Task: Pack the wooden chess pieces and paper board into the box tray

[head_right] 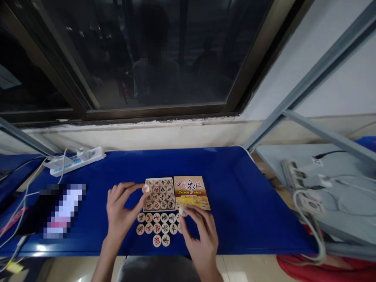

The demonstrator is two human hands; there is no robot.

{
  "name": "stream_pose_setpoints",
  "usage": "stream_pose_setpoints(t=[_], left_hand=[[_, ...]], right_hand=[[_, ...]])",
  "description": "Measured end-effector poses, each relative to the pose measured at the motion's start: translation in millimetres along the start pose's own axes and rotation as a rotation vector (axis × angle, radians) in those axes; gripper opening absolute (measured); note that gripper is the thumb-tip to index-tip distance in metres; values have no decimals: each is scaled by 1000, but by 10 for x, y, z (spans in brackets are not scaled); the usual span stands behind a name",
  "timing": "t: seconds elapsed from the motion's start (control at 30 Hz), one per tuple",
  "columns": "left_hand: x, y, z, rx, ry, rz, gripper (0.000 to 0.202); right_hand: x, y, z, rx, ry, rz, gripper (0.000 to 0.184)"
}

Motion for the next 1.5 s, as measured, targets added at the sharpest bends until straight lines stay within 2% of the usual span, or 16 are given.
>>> stream_pose_setpoints(t=[0.07,0.13,0.23,0.33,0.47,0.63,0.77,0.87,0.97,1.07,1.13,1.2,1.27,1.3,1.4,1.5], left_hand=[[-253,234,-110,32,15,-27,9],[-368,565,-162,-2,36,10,12],[-361,1082,-188,-86,16,59,14],[-236,1404,-278,-48,-63,88,14],[-126,1528,-353,-35,-129,47,17],[-31,1532,-393,-29,-129,58,22],[31,1559,-418,-14,-95,20,30],[44,1541,-444,0,-66,10,33],[-85,1409,-432,-18,-77,-19,29],[-282,1122,-319,-100,-98,-81,20],[-302,864,-190,-159,-69,-98,18],[-125,591,-56,-184,-45,-10,15],[244,357,16,-118,-75,218,15],[405,273,51,-96,-84,282,13],[745,125,129,-70,-122,372,6],[870,94,159,-69,-150,414,6]], right_hand=[[-122,286,0,22,-30,17,29],[-205,522,1,45,-28,-2,34],[-198,724,28,15,-7,15,36],[-99,772,28,-39,25,89,26],[-38,789,2,-108,40,122,15],[-48,807,-59,-71,74,113,28],[-28,793,-33,-85,67,177,37],[-66,757,-64,6,-13,177,36],[-117,665,-87,102,-88,155,31],[-68,438,-41,97,-83,178,28],[44,206,-9,70,-33,190,22],[227,-54,10,48,21,209,15],[473,-297,12,39,64,272,15],[597,-400,16,31,86,308,16],[896,-606,36,-7,162,402,13],[1059,-655,47,-30,234,469,9]])
Point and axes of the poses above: each hand's wrist, its own y-axis away from the middle knuckle, its own x-axis out of the palm, z = x × y, the point moved 8 cm from there along -y, towards the middle knuckle, and after that the axes turned 12 degrees about x, right-handed, at the moved point
